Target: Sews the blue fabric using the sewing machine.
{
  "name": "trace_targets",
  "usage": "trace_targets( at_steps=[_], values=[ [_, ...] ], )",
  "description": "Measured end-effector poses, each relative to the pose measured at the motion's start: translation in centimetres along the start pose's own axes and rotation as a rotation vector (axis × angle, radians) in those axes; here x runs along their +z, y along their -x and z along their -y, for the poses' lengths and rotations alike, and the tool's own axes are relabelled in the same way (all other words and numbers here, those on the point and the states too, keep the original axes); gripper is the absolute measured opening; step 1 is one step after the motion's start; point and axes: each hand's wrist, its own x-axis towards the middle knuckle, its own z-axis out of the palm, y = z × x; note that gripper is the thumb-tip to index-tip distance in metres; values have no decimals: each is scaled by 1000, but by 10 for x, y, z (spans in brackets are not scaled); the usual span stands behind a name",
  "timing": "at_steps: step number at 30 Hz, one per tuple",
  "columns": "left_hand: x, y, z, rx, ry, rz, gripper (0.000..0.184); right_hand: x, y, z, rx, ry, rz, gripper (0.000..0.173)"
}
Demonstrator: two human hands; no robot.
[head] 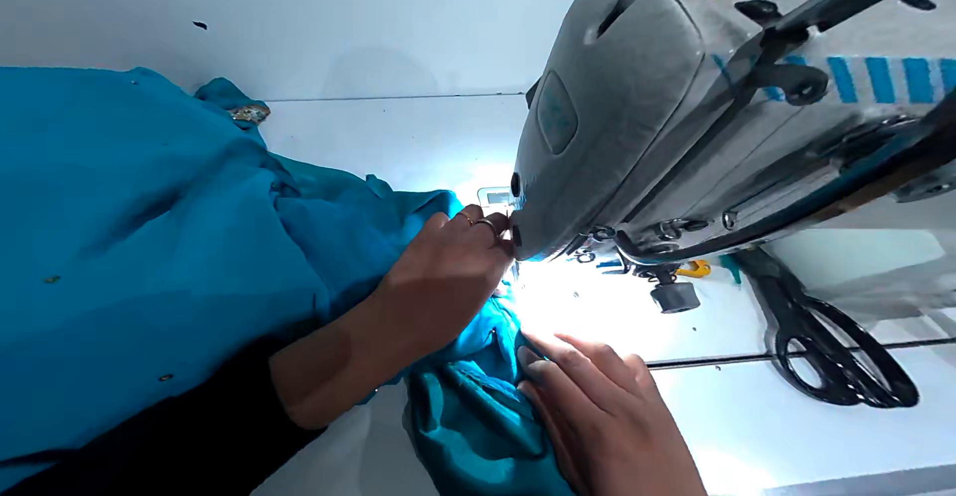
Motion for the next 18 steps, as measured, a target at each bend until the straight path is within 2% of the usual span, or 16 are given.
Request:
trace_targets(
  at_steps=[2,4,6,10,12,15,18],
  values=[
    [-2,2,-1,51,11,-20,9,-2,-2,-5,-46,17,33,25],
    [-5,6,-3,120,36,-33,13,-4,-3,-10,-89,23,51,25],
    [-11,10,-13,132,-34,40,15,-6,-5,-17,-128,17,59,27],
    [-8,28,-50,-37,-173,168,17,-9,-10,-29,-199,-3,75,32],
    [-3,41,-61,-112,-178,186,30,-11,-12,-33,-222,-27,97,33],
    [7,53,-53,-97,-28,124,37,-14,-16,-37,-247,-31,108,33],
    [7,49,-35,-62,163,181,39,-13,-20,-38,-253,12,90,33]
  ],
)
